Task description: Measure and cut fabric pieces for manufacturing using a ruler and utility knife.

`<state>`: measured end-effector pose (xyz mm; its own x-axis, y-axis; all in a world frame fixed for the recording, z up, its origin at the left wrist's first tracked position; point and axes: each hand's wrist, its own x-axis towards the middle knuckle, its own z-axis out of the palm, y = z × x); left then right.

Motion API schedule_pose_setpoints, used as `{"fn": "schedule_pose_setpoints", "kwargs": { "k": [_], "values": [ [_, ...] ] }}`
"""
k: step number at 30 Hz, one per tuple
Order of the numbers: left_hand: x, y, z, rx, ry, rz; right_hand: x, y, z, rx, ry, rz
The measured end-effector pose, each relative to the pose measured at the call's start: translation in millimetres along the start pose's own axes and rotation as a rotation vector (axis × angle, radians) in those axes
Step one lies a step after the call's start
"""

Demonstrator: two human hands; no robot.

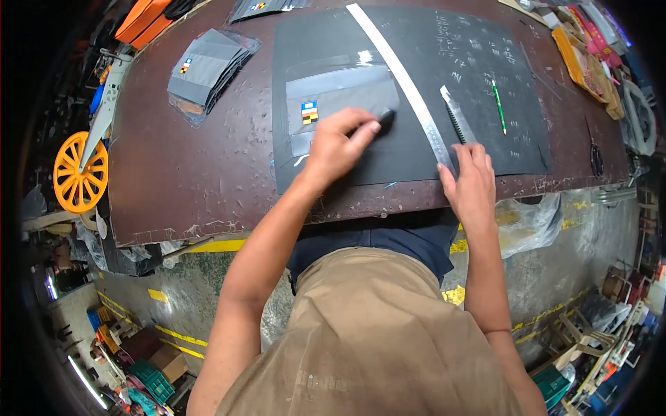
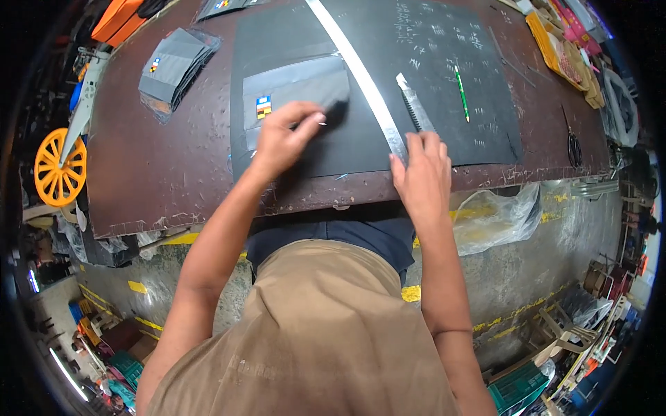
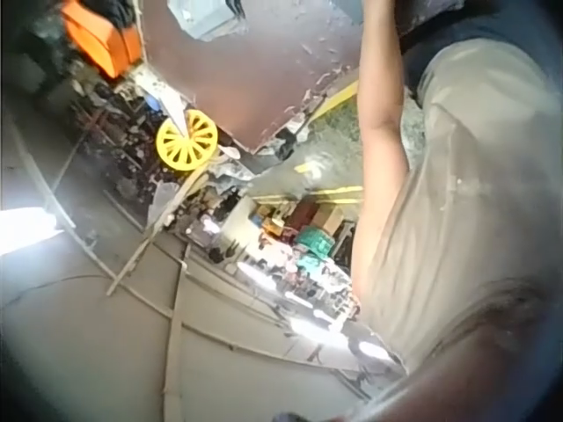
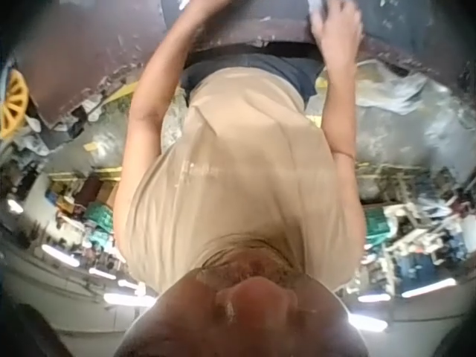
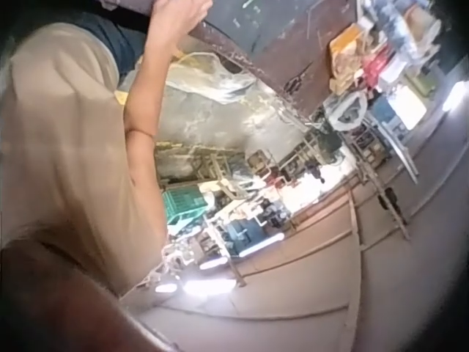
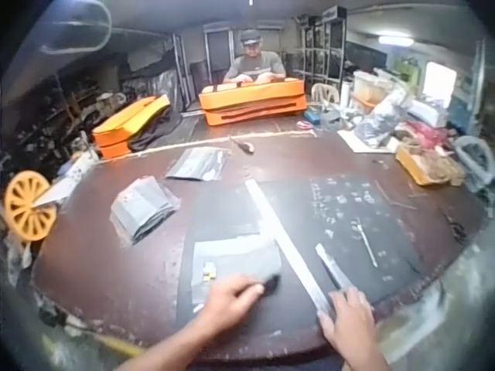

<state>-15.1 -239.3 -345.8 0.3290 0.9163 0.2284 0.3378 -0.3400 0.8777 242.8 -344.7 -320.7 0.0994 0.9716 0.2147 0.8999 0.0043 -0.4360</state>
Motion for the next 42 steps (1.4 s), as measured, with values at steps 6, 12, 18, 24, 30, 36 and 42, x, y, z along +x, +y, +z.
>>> {"fn": "schedule_pose_setpoints", "kwargs": {
  "k": [6, 12, 18, 24, 30, 36, 42],
  "values": [
    [38, 27, -62, -0.753, 0.055, -0.475, 50, -60, 14, 0.828, -0.118, -0.022],
    [41, 42, -56, -0.695, 0.108, -0.436, 60, -119, 44, 0.792, -0.012, -0.099],
    [39, 52, -47, -0.539, 0.166, -0.351, 44, -135, 68, 0.844, -0.117, -0.052],
    [27, 56, -31, 0.128, 0.019, 0.055, 43, -127, 59, 1.771, -0.405, 0.358],
    [-8, 49, 2, 0.359, -0.263, 0.099, 0, -68, 72, 2.11, -0.657, 0.606],
    [-6, -1, -4, 0.329, -0.144, 0.344, -20, -54, 41, 1.845, -0.843, 0.788],
    [-3, -26, -15, 0.424, -0.095, 0.326, -35, -27, 11, 0.608, -0.139, 0.218]
  ]
}}
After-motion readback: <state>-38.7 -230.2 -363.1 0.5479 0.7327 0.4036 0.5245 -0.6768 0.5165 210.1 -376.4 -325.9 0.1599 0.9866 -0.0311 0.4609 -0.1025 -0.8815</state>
